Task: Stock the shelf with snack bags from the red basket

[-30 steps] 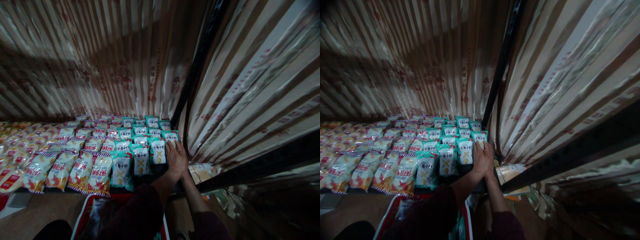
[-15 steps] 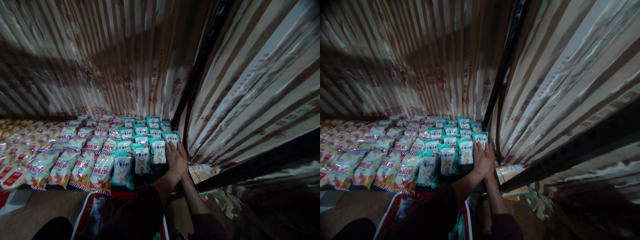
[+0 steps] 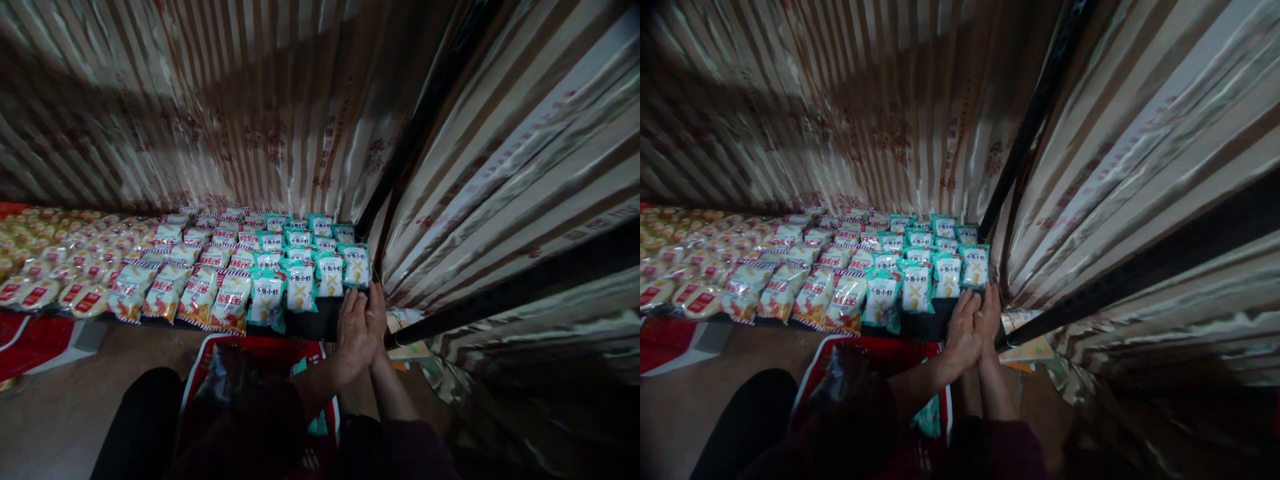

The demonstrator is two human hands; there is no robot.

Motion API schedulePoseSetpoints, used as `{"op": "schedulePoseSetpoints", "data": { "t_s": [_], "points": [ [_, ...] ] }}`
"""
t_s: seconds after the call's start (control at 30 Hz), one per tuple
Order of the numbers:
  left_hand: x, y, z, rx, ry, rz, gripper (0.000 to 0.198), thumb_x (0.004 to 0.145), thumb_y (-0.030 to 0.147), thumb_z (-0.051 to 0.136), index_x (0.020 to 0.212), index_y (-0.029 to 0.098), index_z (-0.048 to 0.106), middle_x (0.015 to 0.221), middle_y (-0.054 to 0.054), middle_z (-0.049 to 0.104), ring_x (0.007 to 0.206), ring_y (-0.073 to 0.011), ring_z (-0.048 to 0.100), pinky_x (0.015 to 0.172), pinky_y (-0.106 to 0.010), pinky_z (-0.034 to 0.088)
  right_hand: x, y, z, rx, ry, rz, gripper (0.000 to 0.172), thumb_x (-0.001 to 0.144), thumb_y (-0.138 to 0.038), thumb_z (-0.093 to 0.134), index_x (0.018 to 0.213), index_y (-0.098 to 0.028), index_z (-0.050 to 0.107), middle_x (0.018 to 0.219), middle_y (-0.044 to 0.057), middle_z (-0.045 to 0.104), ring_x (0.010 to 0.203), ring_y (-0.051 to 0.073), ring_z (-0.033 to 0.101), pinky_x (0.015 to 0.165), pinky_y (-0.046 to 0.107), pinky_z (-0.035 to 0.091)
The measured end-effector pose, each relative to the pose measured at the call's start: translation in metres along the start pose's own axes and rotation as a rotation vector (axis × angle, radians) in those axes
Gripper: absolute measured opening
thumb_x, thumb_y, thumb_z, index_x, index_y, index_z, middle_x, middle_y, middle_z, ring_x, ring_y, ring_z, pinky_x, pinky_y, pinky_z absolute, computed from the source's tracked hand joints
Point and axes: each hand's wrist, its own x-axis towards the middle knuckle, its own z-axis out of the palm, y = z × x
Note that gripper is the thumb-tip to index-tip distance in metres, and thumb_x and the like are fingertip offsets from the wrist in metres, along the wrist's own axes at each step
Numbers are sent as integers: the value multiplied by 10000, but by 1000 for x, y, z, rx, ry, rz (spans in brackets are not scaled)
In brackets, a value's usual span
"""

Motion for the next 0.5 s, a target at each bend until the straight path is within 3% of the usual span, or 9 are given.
{"op": "schedulePoseSetpoints", "data": {
  "t_s": [0.1, 0.23, 0.37, 0.5],
  "points": [
    [-41, -5, -30, 25, -2, 34, 488, 883, 226, 344, 1327, 141, 530, 1443, -85, 480, 1376, -194, 377, 1188, -352, 268, -28, -22, -4, -43, 75, 11, 536, 875, -425, 343, 1285, -107, 476, 1420, 228, 403, 1362, 337, 331, 1104, 532, 285],
    [-95, -19, -59, 23, -41, 85, 460, 881, 180, 345, 1302, 204, 529, 1379, -53, 547, 1324, -165, 439, 1162, -354, 314, -81, -52, -4, -20, 116, -5, 491, 903, -412, 362, 1300, -145, 473, 1375, 185, 478, 1310, 287, 417, 1078, 531, 333],
    [-142, -39, -84, 27, -62, 85, 442, 881, 149, 337, 1274, 209, 532, 1343, -59, 573, 1283, -156, 477, 1129, -347, 353, -147, -60, 10, 22, 60, -3, 456, 911, -387, 353, 1288, -174, 492, 1315, 158, 537, 1249, 270, 486, 1050, 522, 371],
    [-173, -65, -101, 64, -62, -98, 402, 866, 133, 353, 1193, 167, 584, 1237, -96, 637, 1175, -177, 561, 1064, -343, 413, -201, -55, 37, 64, -70, 39, 457, 882, -379, 366, 1273, -201, 522, 1271, 118, 569, 1195, 252, 517, 1020, 489, 415]
  ]
}}
